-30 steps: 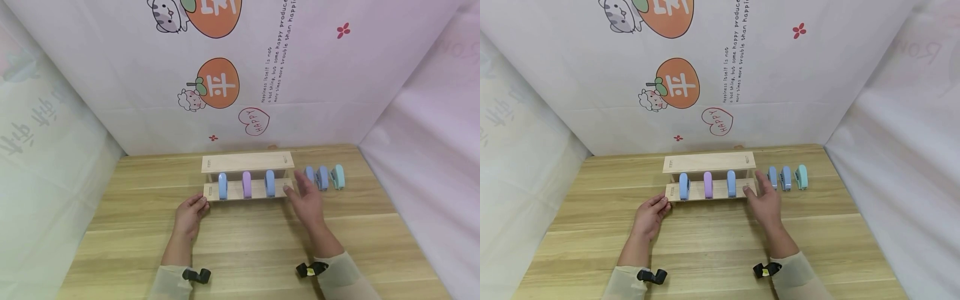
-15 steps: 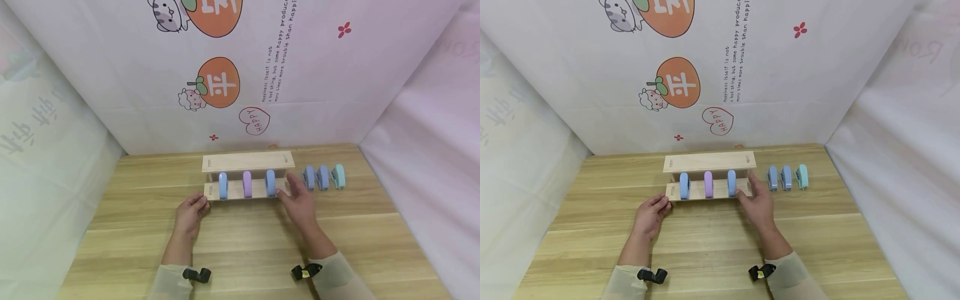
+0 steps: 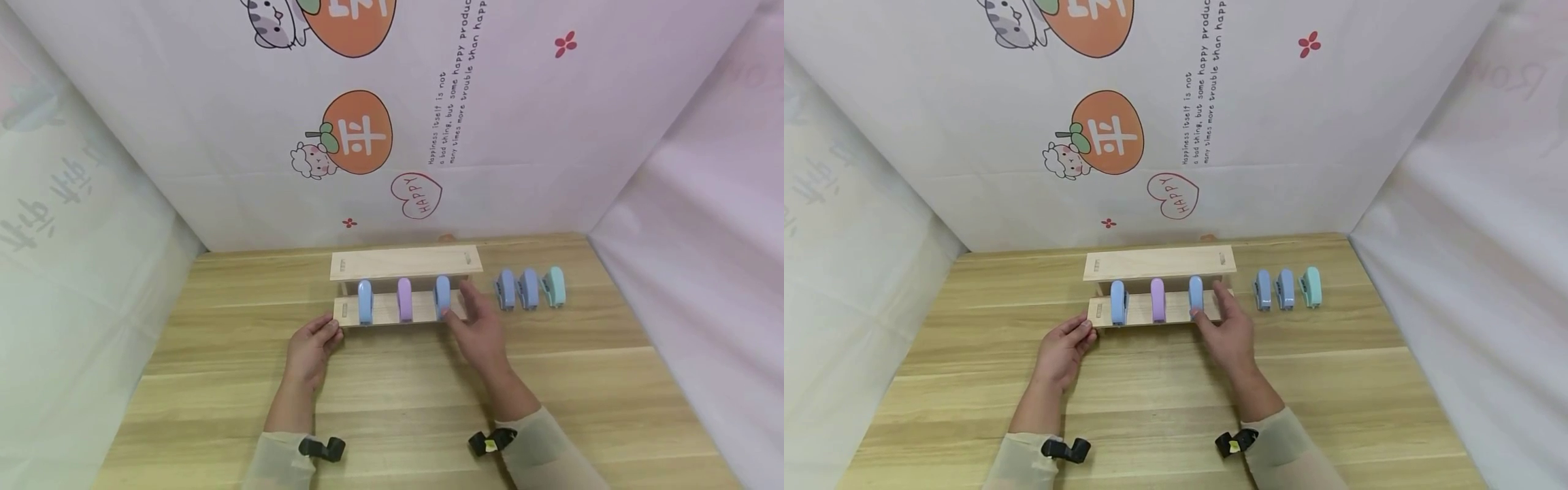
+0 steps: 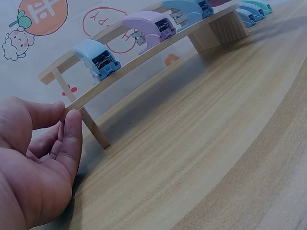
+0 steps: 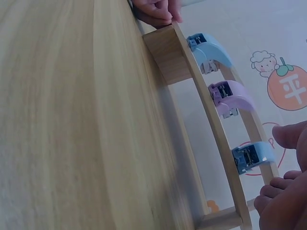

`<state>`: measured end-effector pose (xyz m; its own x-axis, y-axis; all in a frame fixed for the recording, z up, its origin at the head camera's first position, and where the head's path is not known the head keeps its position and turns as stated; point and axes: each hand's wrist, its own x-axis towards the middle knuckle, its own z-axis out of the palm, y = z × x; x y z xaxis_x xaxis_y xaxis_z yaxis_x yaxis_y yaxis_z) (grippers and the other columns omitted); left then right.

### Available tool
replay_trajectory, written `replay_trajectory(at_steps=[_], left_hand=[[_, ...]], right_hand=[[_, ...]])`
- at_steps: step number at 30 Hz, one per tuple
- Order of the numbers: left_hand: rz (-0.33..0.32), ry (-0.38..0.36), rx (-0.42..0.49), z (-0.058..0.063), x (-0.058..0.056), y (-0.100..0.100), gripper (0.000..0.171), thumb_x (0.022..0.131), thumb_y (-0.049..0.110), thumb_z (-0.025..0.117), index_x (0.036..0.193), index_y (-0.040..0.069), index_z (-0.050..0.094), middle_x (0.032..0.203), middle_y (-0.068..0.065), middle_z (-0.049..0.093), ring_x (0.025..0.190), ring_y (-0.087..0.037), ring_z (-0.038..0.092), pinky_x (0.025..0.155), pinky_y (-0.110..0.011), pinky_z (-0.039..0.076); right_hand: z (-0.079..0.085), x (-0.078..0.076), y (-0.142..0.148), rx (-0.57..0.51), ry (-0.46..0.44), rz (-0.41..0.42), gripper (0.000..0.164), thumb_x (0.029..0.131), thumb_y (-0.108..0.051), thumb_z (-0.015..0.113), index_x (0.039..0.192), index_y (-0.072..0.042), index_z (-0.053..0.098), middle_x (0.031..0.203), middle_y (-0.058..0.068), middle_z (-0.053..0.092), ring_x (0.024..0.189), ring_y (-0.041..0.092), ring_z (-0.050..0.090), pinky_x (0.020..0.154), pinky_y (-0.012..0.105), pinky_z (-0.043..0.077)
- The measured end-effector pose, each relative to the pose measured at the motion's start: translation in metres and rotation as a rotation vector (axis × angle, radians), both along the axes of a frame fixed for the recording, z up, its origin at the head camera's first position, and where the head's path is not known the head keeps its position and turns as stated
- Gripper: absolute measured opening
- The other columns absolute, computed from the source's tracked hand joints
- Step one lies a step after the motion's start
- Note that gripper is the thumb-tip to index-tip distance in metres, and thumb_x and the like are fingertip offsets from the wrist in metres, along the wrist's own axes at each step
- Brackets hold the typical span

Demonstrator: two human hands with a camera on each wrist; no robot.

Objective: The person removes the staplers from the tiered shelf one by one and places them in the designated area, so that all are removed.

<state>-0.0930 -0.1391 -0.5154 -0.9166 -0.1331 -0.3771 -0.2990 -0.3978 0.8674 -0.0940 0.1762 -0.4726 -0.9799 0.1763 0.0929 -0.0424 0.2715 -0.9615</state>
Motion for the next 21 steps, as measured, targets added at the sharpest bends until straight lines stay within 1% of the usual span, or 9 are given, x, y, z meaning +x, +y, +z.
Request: replay_trajectory(at_steps=[3,9,13,15,21], left_hand=[[0.003,0.003,-0.003,0.0,0.0,0.0,0.037,0.098,0.0,0.068,0.134,-0.007,0.059,0.122,-0.015,0.063,0.107,-0.024,0.068,0.1,-0.029,0.06],[0.0,0.007,-0.001,0.0,-0.001,0.001,0.037,0.098,0.0,0.069,0.134,-0.007,0.06,0.123,-0.016,0.062,0.111,-0.028,0.067,0.1,-0.029,0.06],[0.002,0.009,-0.007,-0.001,-0.002,0.001,0.04,0.098,0.001,0.069,0.135,-0.008,0.058,0.123,-0.015,0.063,0.109,-0.026,0.068,0.099,-0.029,0.06],[0.002,0.012,-0.01,-0.002,-0.002,0.001,0.04,0.098,0.001,0.07,0.135,-0.008,0.058,0.122,-0.015,0.063,0.108,-0.025,0.068,0.099,-0.029,0.06],[0.007,0.011,-0.007,-0.001,-0.001,0.001,0.04,0.097,0.0,0.07,0.135,-0.008,0.059,0.121,-0.015,0.064,0.107,-0.025,0.068,0.098,-0.029,0.06]], right_hand=[[-0.001,-0.001,-0.003,0.002,-0.002,-0.004,0.069,0.091,-0.012,0.08,0.153,-0.007,0.048,0.158,0.01,0.047,0.144,0.026,0.047,0.12,0.033,0.041],[-0.004,-0.001,-0.009,0.038,-0.015,0.008,0.071,0.093,-0.018,0.08,0.155,-0.011,0.046,0.159,0.008,0.046,0.145,0.027,0.045,0.117,0.037,0.046],[-0.006,-0.002,-0.012,0.029,0.003,0.015,0.071,0.093,-0.014,0.08,0.155,-0.011,0.046,0.159,0.009,0.046,0.144,0.029,0.046,0.115,0.037,0.047],[-0.006,-0.003,-0.013,0.03,0.01,0.014,0.071,0.093,-0.013,0.08,0.155,-0.01,0.045,0.159,0.009,0.046,0.144,0.029,0.045,0.116,0.036,0.045],[-0.005,-0.003,-0.018,0.039,-0.004,-0.01,0.073,0.092,-0.014,0.079,0.156,-0.011,0.045,0.16,0.008,0.045,0.145,0.029,0.044,0.116,0.036,0.045]])
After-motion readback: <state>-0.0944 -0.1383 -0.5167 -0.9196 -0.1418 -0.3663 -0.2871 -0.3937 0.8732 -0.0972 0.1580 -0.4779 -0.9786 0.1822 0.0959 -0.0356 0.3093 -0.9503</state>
